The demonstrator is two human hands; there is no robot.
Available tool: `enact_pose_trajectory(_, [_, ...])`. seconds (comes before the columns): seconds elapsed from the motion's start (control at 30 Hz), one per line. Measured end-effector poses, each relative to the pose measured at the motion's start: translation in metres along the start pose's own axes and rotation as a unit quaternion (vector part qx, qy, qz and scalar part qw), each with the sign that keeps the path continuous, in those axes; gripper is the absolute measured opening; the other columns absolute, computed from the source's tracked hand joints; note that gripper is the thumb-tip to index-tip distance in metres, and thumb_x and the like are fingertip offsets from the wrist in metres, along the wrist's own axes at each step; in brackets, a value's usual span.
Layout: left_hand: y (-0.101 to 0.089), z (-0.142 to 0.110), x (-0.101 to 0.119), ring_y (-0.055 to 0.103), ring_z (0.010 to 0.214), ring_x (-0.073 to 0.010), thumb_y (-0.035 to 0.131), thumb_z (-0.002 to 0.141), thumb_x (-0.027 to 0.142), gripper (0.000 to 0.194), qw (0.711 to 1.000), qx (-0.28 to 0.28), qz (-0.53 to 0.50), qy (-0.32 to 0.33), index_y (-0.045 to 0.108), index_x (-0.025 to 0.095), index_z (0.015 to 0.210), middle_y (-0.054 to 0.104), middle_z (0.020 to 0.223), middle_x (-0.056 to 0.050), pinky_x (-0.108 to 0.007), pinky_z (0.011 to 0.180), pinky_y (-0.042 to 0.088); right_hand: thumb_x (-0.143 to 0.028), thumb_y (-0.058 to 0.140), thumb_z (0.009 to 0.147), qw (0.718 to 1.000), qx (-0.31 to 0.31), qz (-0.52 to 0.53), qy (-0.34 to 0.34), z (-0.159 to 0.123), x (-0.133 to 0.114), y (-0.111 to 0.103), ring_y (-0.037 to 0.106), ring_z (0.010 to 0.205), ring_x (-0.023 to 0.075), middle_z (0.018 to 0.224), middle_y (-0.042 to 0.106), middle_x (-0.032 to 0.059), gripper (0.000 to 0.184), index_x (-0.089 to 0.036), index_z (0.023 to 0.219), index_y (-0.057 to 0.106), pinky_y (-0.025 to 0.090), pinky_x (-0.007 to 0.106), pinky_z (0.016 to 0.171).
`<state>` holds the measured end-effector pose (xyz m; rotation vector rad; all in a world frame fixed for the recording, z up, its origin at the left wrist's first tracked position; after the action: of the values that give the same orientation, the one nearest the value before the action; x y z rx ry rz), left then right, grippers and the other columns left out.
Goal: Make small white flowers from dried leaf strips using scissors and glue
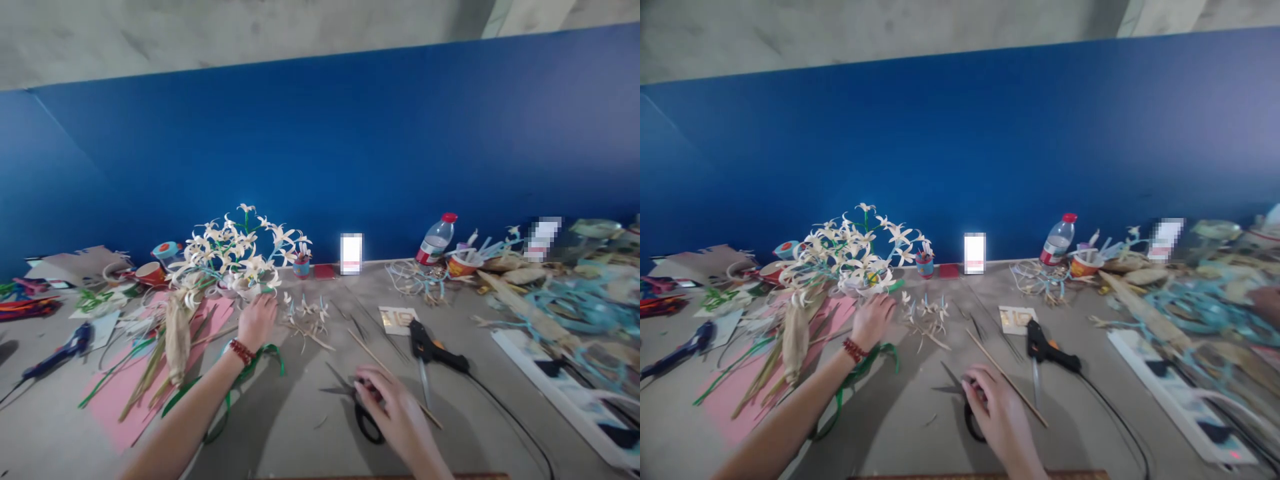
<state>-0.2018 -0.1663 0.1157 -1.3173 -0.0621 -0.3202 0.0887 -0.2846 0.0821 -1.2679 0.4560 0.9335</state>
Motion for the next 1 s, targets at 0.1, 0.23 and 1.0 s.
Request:
enact_pose_trajectory(0.1, [-0.024, -0.038, 0.004, 0.056, 0.108, -0.0264, 0.043, 0.096, 0.023, 0.022, 0.999, 0.034, -0.038, -0.01, 0.065, 0.018, 0.095, 0.065, 0.109, -0.012, -0.039, 0.097, 0.043, -0.034, 0.051, 0.094, 0.999, -0.019, 0.032, 0.001, 0.005, -0.012, 0.011, 0.069, 0.082, 0.0213, 0.102, 0.071, 0.0089, 0.02, -0.023, 0.096, 0.068, 0.056, 0.029, 0.072])
enact_pose_trajectory(0.23, [-0.016, -0.085, 0.028, 0.057, 0.07, -0.0165, 0.062, 0.086, 0.036, 0.018, 0.902, 0.0, -0.419, -0.107, 0.061, 0.019, 0.082, 0.062, 0.078, -0.002, -0.027, 0.066, 0.046, -0.036, 0.054, 0.092, 0.988, -0.069, 0.133, 0.025, 0.013, -0.037, 0.04, 0.067, 0.076, 0.0195, 0.098, 0.072, 0.0075, 0.021, -0.022, 0.098, 0.069, 0.054, 0.027, 0.066])
enact_pose_trajectory(1.0, [0.035, -0.115, 0.096, 0.056, 0.076, -0.0146, 0.076, 0.077, 0.036, 0.023, 0.661, -0.088, -0.722, -0.184, 0.063, 0.017, 0.08, 0.062, 0.078, -0.002, -0.025, 0.075, 0.047, -0.035, 0.048, 0.096, 0.994, 0.083, -0.055, 0.037, 0.002, 0.004, -0.03, 0.066, 0.091, 0.0236, 0.099, 0.072, 0.0091, 0.025, -0.021, 0.105, 0.067, 0.052, 0.035, 0.084])
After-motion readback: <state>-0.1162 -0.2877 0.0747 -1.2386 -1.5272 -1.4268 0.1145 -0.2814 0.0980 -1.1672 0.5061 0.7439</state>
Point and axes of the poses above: each hand's wrist, its own z-axis towards the middle knuckle, its own y-axis out of the palm, x = y × z, the point moved 7 cm from there along z, towards the middle knuckle
